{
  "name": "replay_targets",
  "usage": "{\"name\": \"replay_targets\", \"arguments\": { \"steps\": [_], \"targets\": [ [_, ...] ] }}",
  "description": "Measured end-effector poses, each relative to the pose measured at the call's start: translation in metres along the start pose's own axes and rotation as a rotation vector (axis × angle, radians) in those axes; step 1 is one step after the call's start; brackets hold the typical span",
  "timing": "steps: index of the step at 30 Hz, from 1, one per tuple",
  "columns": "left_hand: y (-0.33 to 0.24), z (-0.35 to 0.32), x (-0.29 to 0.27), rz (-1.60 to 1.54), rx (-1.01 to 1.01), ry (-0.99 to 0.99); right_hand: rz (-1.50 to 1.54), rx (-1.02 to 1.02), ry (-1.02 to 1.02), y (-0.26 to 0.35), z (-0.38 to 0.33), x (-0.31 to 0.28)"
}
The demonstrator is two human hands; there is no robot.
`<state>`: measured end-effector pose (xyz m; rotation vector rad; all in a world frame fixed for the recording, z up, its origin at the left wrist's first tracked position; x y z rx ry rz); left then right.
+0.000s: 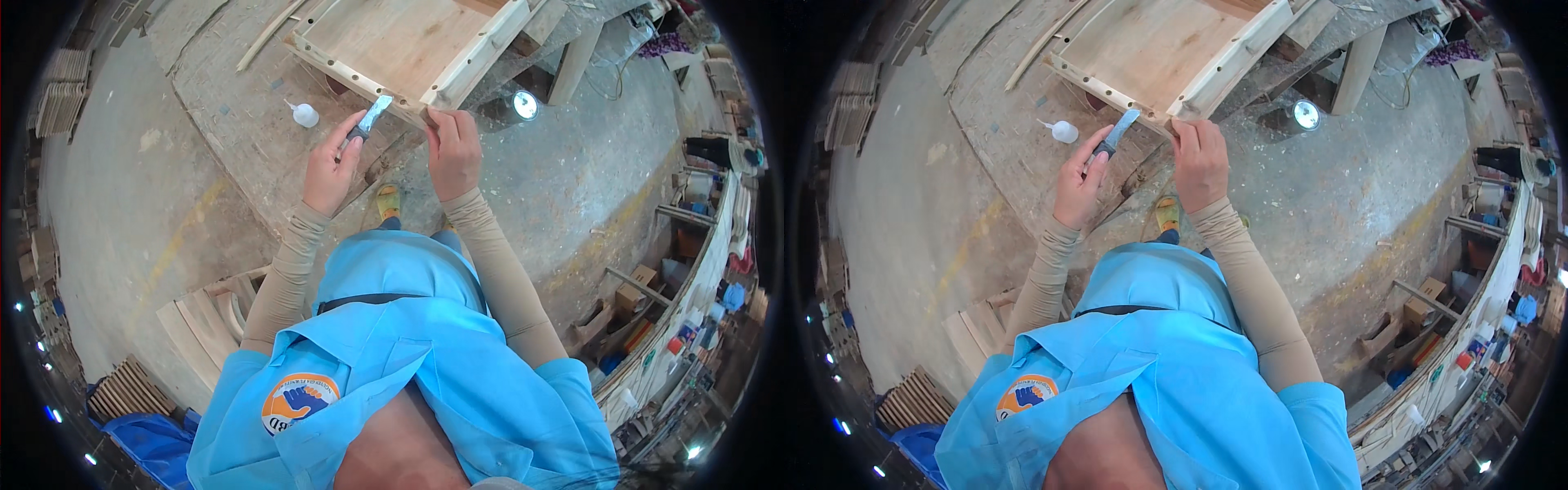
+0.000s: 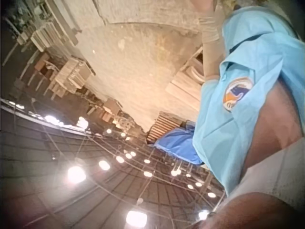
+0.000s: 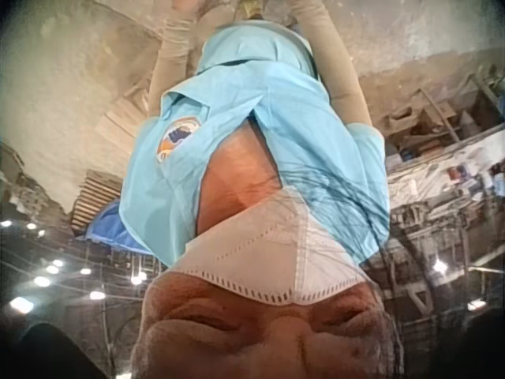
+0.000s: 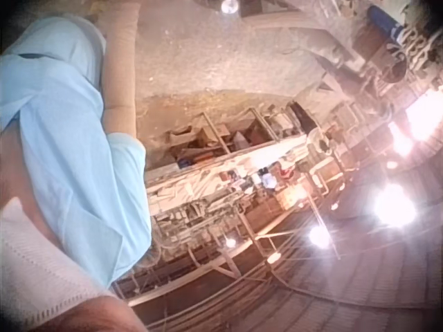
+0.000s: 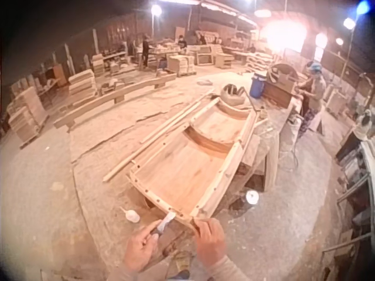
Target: The person applies glue to a wooden frame and inserts thin wooden strips into pre-drilled holes. They use a utility knife to trim the excess length of the strips flush with the frame surface. The process is repeated for multiple strips along the frame.
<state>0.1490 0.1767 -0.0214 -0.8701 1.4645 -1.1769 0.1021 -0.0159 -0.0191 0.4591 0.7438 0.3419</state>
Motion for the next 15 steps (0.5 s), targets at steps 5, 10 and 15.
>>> {"name": "replay_targets", "arguments": {
  "steps": [5, 10, 15],
  "targets": [
    [-0.007, 0.005, 0.001, 0.047, 0.019, 0.025, -0.100, -0.101, -0.017, 0.004, -0.008, 0.001],
    [-0.020, 0.015, 0.002, -0.075, -0.018, 0.061, 0.015, 0.006, -0.034, 0.012, -0.015, -0.005],
    [-0.025, 0.018, 0.002, -0.086, 0.000, 0.096, 0.244, 0.180, -0.046, 0.000, -0.008, -0.015]
  ]
}}
Point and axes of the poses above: each hand's wrist, its own z-axis towards the middle knuckle, its own x-axis out of the palm, y = z × x, the point moved 2 cm from there along z, towards the middle knuckle, and after that the axes turned 10 degrees about -y, right-handed, at the moved point
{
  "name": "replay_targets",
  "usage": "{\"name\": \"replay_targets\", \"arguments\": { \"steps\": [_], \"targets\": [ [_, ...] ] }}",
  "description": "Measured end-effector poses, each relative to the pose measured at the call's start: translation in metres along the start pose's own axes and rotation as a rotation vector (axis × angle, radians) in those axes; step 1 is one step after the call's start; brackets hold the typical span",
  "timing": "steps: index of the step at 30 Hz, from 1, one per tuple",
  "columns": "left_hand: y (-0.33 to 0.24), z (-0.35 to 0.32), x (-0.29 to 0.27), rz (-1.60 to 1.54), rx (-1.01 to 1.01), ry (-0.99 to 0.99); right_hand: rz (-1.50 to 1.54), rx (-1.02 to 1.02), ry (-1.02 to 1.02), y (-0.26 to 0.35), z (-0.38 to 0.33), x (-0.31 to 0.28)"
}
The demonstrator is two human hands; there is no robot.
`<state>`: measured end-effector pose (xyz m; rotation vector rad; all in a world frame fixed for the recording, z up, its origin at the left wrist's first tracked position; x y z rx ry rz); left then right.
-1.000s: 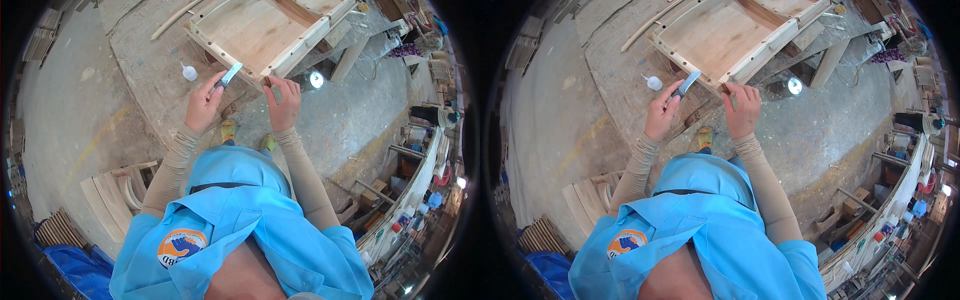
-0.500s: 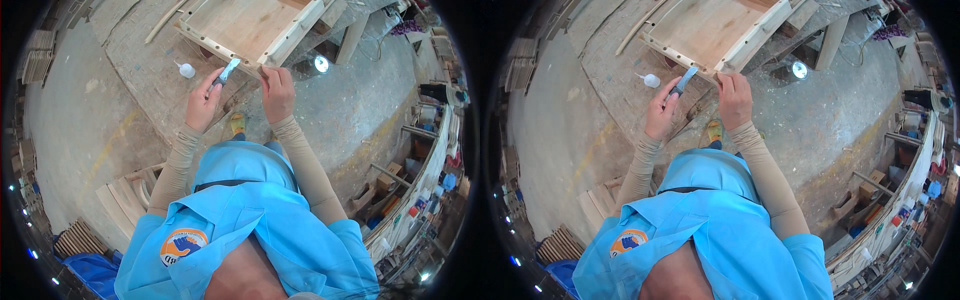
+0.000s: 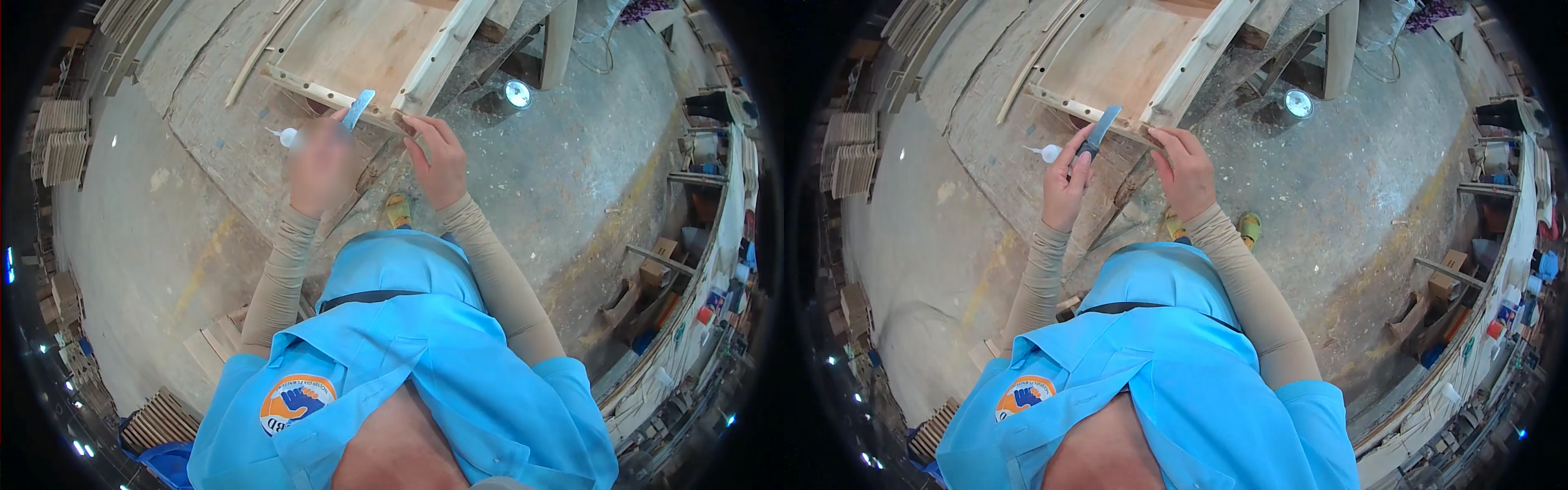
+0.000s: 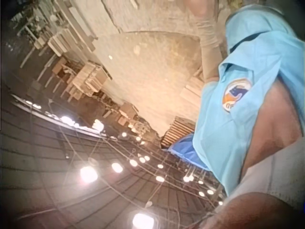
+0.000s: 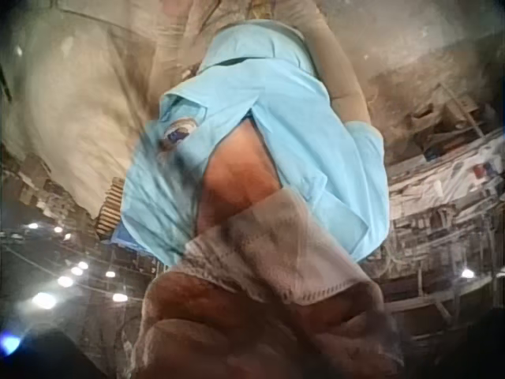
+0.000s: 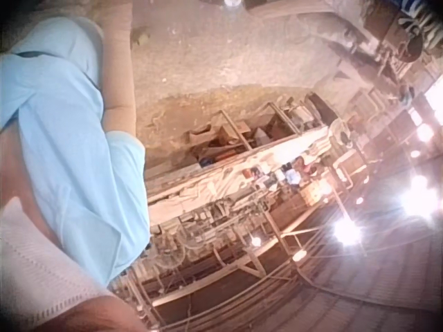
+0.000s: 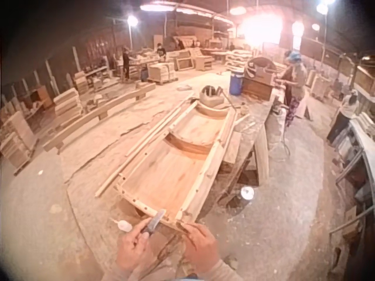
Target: The person applies glue to a wooden frame and inserts thin wooden strips into pre-drilled holes. They use a utility knife to trim the excess length of the strips flush with the frame surface. The process is repeated for multiple strips along the frame.
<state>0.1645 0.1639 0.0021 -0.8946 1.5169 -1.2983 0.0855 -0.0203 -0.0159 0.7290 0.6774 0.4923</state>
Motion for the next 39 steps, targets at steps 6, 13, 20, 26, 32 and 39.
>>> {"name": "replay_targets", "arguments": {
  "steps": [6, 13, 20, 26, 32, 39],
  "targets": [
    [0.004, -0.007, 0.005, -0.016, 0.001, 0.034, -0.022, 0.084, 0.016, -0.001, 0.019, 0.004],
    [0.000, -0.009, 0.012, -0.027, 0.019, 0.038, -0.133, 0.119, 0.056, -0.002, 0.038, 0.008],
    [0.000, -0.013, 0.024, 0.038, 0.122, -0.008, 0.373, 0.763, 0.067, -0.048, 0.024, -0.007],
    [0.002, -0.019, 0.019, 0.047, 0.105, -0.136, 0.511, 0.689, -0.117, -0.049, 0.037, -0.018],
    [-0.013, -0.023, 0.001, 0.034, 0.069, -0.275, 0.655, 0.769, 0.333, -0.003, 0.047, 0.000],
    [-0.020, -0.045, -0.019, 0.048, 0.077, -0.404, 0.626, 0.754, 0.651, 0.010, -0.013, 0.080]
  ]
}}
Point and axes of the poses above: each hand's wrist, its own z-axis towards the middle knuckle, its own x-axis out of the palm, y = z × x, the point moved 2 cm from there along z, towards the middle knuckle, and after that the axes turned 10 degrees about -y, right-handed, at the moved point
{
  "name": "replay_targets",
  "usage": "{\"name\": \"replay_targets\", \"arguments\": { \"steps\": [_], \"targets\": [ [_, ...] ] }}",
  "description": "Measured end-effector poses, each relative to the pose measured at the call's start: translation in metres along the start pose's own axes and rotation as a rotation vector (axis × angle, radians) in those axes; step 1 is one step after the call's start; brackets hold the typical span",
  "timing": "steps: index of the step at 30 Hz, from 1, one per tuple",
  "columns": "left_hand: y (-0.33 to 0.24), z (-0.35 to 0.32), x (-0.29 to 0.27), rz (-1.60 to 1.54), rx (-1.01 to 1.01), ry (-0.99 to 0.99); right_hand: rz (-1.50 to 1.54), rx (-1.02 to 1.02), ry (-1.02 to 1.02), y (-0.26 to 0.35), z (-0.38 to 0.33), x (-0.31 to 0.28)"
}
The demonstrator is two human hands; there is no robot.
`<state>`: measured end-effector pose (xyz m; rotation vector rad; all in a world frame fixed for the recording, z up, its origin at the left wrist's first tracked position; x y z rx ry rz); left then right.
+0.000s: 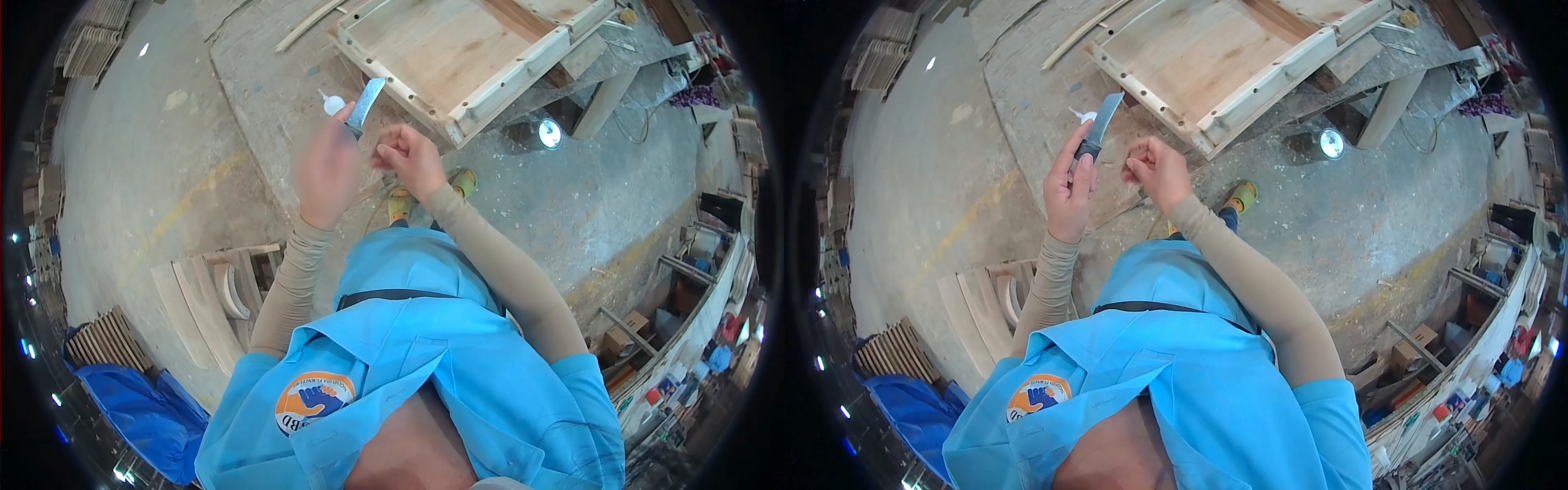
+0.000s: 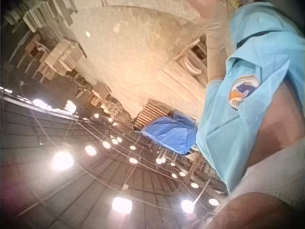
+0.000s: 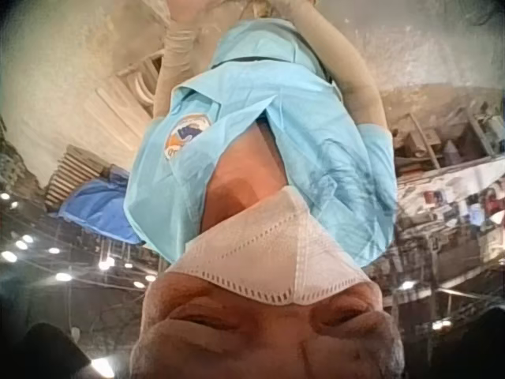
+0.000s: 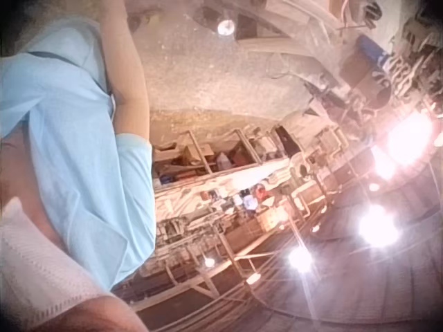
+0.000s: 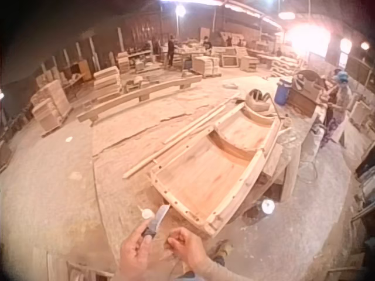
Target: The person applies glue to a wooden frame and inserts thin wooden strips into pre-drilled holes. They use a utility knife to trim the excess length of the strips flush with the frame surface. The process is repeated for multiple strips along the frame.
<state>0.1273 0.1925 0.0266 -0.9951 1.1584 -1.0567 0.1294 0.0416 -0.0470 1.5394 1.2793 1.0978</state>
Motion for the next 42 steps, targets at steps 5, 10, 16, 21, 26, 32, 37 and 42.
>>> {"name": "replay_targets", "arguments": {
  "steps": [5, 10, 16, 21, 26, 32, 37, 42],
  "targets": [
    [0.006, -0.020, -0.011, 0.001, -0.040, -0.013, -0.366, -0.212, 0.018, -0.027, 0.009, -0.003],
    [0.012, -0.031, -0.003, 0.017, -0.066, 0.005, -0.461, 0.000, -0.034, -0.019, -0.007, -0.018],
    [-0.001, -0.039, 0.027, -0.008, -0.140, 0.085, -0.544, -0.200, 0.001, -0.021, -0.028, -0.058],
    [0.000, -0.059, 0.061, 0.031, -0.197, 0.074, -0.537, -0.272, -0.133, -0.030, -0.046, -0.141],
    [-0.001, -0.066, 0.091, -0.052, -0.314, -0.029, -0.669, -0.525, -0.323, 0.001, -0.020, -0.203],
    [0.008, -0.067, 0.115, 0.066, -0.247, -0.111, -0.975, -0.778, -0.377, 0.048, 0.048, -0.230],
    [0.012, -0.074, 0.131, 0.093, -0.267, -0.189, -1.170, -0.799, -0.298, 0.048, 0.083, -0.226],
    [0.010, -0.074, 0.137, 0.084, -0.272, -0.252, -1.102, -0.792, -0.305, 0.041, 0.083, -0.220]
  ]
}}
Point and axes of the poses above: each hand's wrist, its own z-axis towards the middle knuckle, its own x-axis out of the palm, y = z × x, the point moved 2 cm from there along z, towards the middle knuckle, and after that the axes turned 10 degrees about -y, right-handed, at the moved point
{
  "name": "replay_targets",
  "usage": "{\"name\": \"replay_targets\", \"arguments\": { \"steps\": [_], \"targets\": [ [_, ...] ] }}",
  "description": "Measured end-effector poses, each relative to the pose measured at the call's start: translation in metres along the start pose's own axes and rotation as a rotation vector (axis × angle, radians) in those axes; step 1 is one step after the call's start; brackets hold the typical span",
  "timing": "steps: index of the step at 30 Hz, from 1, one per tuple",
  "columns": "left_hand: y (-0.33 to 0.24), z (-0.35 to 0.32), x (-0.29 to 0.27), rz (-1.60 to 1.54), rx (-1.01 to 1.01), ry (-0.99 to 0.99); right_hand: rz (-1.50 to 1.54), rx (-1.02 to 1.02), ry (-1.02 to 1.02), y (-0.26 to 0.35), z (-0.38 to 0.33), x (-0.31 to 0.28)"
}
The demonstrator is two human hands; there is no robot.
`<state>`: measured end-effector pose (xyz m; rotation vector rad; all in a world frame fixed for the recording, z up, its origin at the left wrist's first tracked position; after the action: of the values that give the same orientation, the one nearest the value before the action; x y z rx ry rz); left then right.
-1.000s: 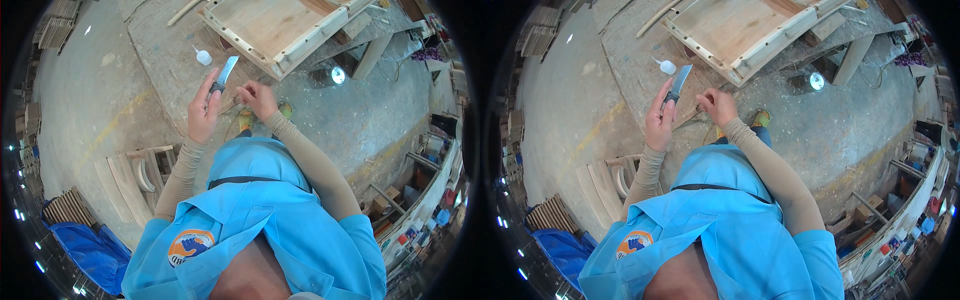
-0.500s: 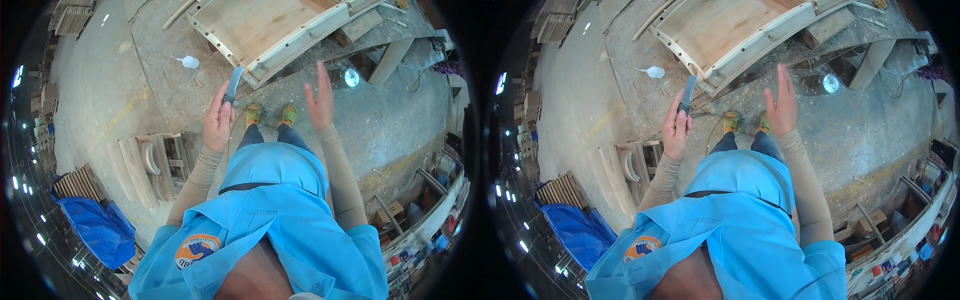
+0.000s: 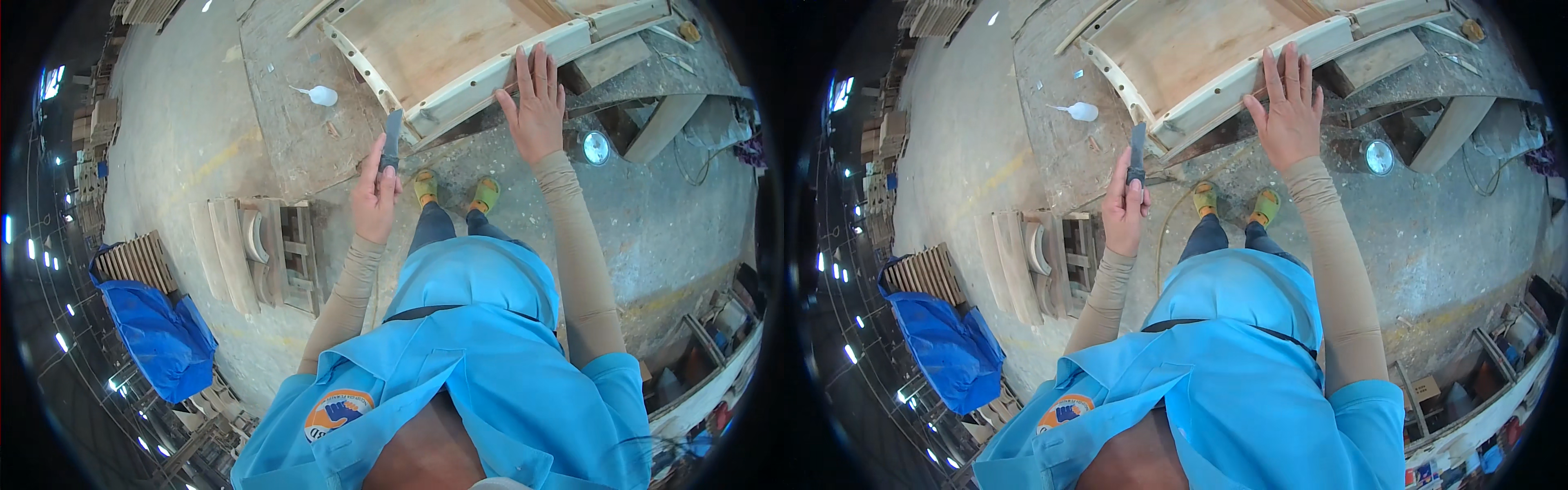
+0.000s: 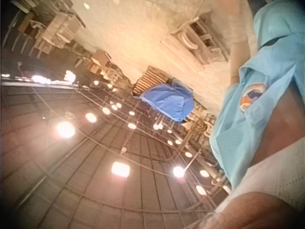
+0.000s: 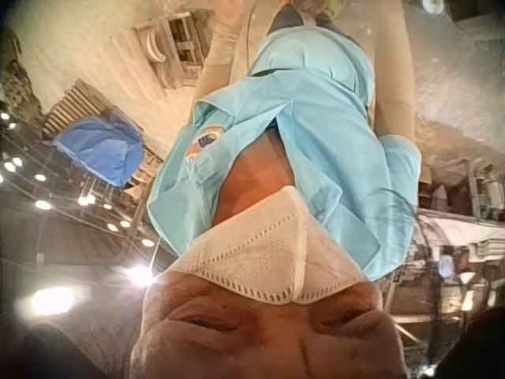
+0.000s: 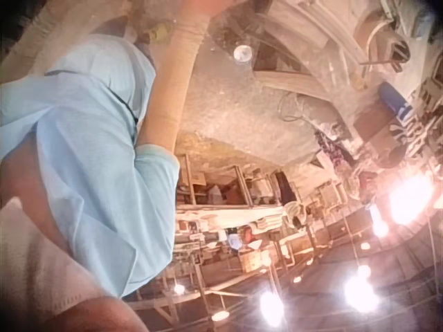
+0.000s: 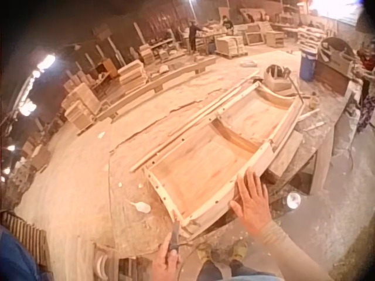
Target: The person applies glue to a wooden frame and inserts thin wooden strips into pre-drilled holes. They use a utility knife to trim the excess length of the strips flush with the frame surface. The process is repeated for multiple strips along the frame.
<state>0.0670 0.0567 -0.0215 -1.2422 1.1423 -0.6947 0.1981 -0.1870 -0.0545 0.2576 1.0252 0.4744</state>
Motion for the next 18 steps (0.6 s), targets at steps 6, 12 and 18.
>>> {"name": "replay_targets", "arguments": {
  "steps": [6, 12, 18],
  "targets": [
    [-0.003, 0.002, 0.004, 0.007, -0.002, 0.000, 0.032, -0.012, 0.000, -0.002, -0.002, 0.001],
    [0.000, 0.006, 0.009, -0.034, -0.014, -0.004, 0.039, -0.033, -0.025, -0.004, -0.001, 0.003],
    [-0.001, 0.011, 0.008, 0.002, 0.008, -0.008, 0.018, -0.043, -0.019, -0.003, -0.001, 0.003]
  ]
}}
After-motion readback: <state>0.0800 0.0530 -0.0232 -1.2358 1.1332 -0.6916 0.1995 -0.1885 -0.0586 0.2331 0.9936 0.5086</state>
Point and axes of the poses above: each hand's wrist, its own z-axis towards the middle knuckle, its own x-axis out of the palm, y = z × x, the point moved 2 cm from there along z, towards the middle knuckle, and after that the axes turned 10 degrees about -y, right-handed, at the moved point
